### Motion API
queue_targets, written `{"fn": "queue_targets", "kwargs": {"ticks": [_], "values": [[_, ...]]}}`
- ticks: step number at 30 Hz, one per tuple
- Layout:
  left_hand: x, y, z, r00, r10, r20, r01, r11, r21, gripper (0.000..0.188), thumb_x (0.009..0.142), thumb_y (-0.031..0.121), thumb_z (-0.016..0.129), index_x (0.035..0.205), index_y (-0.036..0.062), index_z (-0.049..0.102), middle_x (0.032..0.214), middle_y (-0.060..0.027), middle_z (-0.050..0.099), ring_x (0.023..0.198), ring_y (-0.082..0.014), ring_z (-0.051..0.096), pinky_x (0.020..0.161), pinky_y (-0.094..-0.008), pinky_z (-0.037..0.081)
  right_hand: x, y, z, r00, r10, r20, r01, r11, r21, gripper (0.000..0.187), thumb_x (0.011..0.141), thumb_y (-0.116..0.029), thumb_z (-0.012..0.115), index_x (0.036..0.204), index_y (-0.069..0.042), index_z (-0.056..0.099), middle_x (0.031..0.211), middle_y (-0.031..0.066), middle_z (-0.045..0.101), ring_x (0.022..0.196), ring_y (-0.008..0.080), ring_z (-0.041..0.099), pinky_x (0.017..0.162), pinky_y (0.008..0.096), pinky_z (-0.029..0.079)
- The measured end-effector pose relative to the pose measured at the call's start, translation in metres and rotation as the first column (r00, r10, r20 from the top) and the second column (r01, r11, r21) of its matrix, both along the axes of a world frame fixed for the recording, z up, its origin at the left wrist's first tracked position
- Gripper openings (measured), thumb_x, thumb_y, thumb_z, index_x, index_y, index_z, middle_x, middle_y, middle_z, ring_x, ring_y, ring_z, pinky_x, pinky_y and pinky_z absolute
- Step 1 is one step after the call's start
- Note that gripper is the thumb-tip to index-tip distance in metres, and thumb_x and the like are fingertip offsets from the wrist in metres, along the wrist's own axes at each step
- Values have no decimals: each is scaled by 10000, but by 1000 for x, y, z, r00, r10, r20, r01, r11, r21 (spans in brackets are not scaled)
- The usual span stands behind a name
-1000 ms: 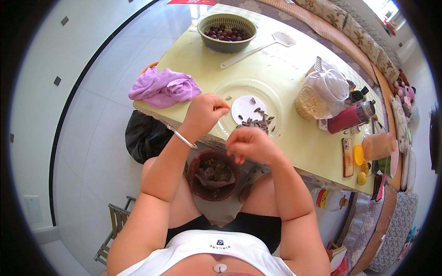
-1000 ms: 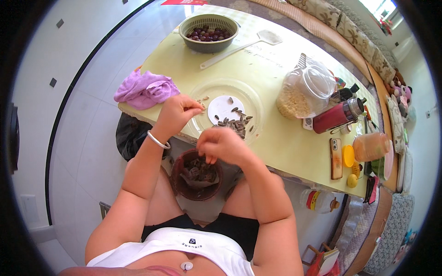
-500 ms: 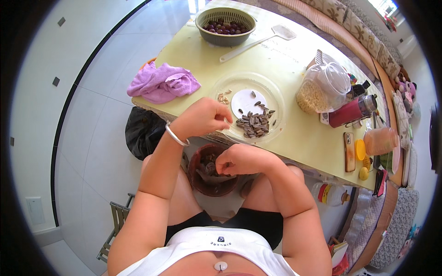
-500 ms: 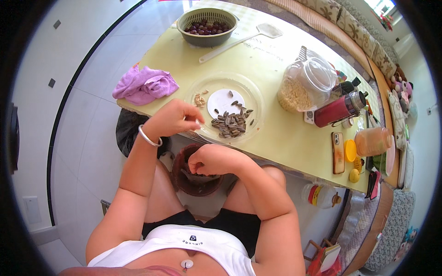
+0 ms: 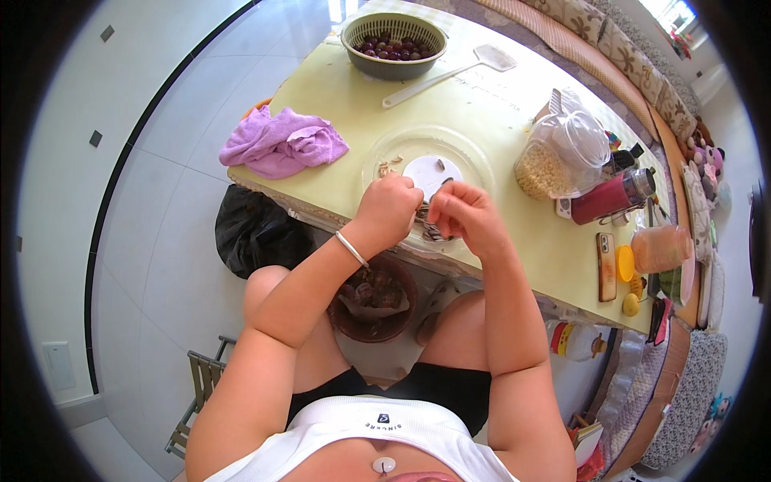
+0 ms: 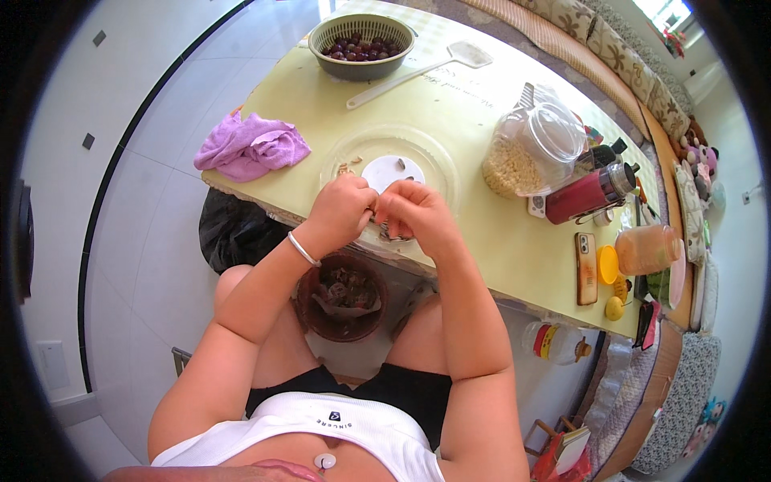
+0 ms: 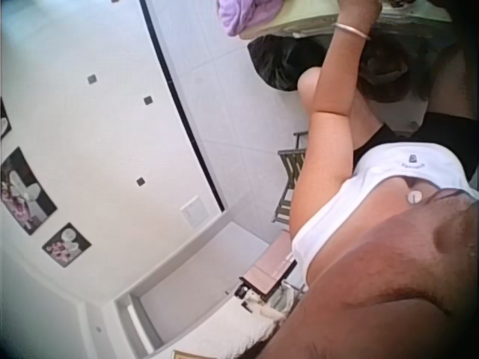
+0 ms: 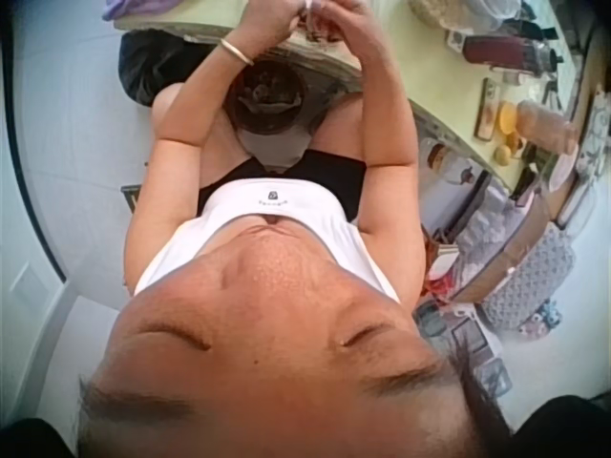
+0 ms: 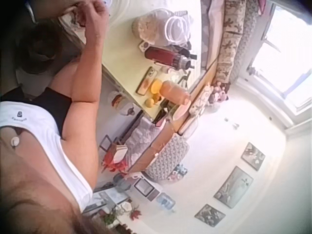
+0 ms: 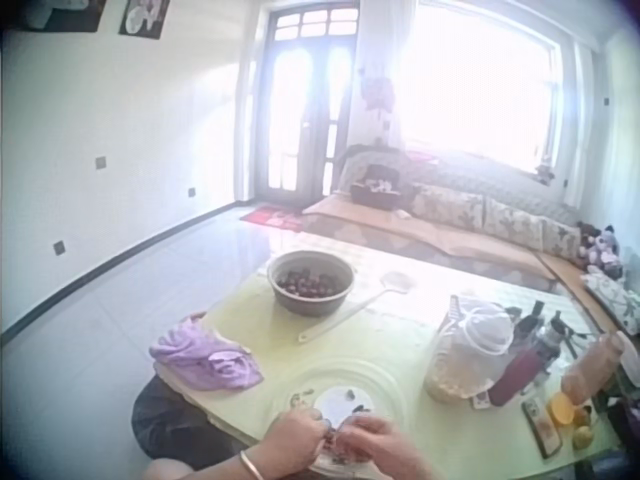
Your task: The person sits on the floor and shells sunflower seeds by hand, placing the kernels on a plate and discarding the shells into a bowl. The task is performed continuously throughout the clip.
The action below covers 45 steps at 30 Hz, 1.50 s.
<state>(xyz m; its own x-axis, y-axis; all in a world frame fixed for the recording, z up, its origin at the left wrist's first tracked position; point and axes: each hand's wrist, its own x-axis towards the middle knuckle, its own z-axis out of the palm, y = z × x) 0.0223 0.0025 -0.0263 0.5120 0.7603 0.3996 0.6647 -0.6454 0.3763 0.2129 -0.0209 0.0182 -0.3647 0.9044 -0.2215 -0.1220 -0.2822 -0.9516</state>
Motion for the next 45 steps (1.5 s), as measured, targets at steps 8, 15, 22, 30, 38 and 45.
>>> {"fn": "queue_targets", "kwargs": {"ticks": [8,15,22,30,38,45], "values": [[2,-5,19,874,153,461,-69,979,-194,138,783,-11,678,919,11,666,852,-123,665,796,-299,655,758,-386,537,-22,11,-27,937,-316,149,299,946,126,129,880,-107,684,916,17,689,763,6,647,587,55,532,533,211,420],[4,-7,19,853,120,508,-103,993,-62,149,771,-27,698,905,28,734,851,-126,681,771,-281,665,781,-362,553,-32,11,-36,933,-359,7,357,931,79,128,876,-105,691,896,21,688,737,-3,639,581,34,502,499,196,368],[3,-7,15,906,89,415,-135,988,81,165,769,8,728,927,53,744,796,-101,669,693,-270,656,632,-357,540,-38,5,-35,913,-408,-22,408,909,86,119,866,-94,696,897,20,690,749,-7,649,608,24,510,528,188,382],[1,-6,8,936,60,348,-110,986,125,155,772,26,723,924,56,738,760,-107,656,679,-295,650,593,-369,528,-48,6,-42,856,-495,153,425,840,338,117,854,-88,680,811,16,647,711,1,644,640,45,547,594,227,453],[0,-7,10,921,85,381,-141,983,121,166,755,8,733,920,30,744,773,-121,683,688,-265,666,595,-344,536,-53,8,-34,835,-499,233,371,822,432,132,817,-84,673,751,3,599,658,-3,603,607,46,485,549,238,404],[-12,0,18,552,348,758,342,734,-586,207,787,-34,752,993,-35,741,835,-73,714,714,-107,664,632,-229,560,-35,15,-31,954,-278,-110,283,959,33,109,835,-65,650,762,-38,573,634,-31,536,516,33,412,459,210,298]]}}
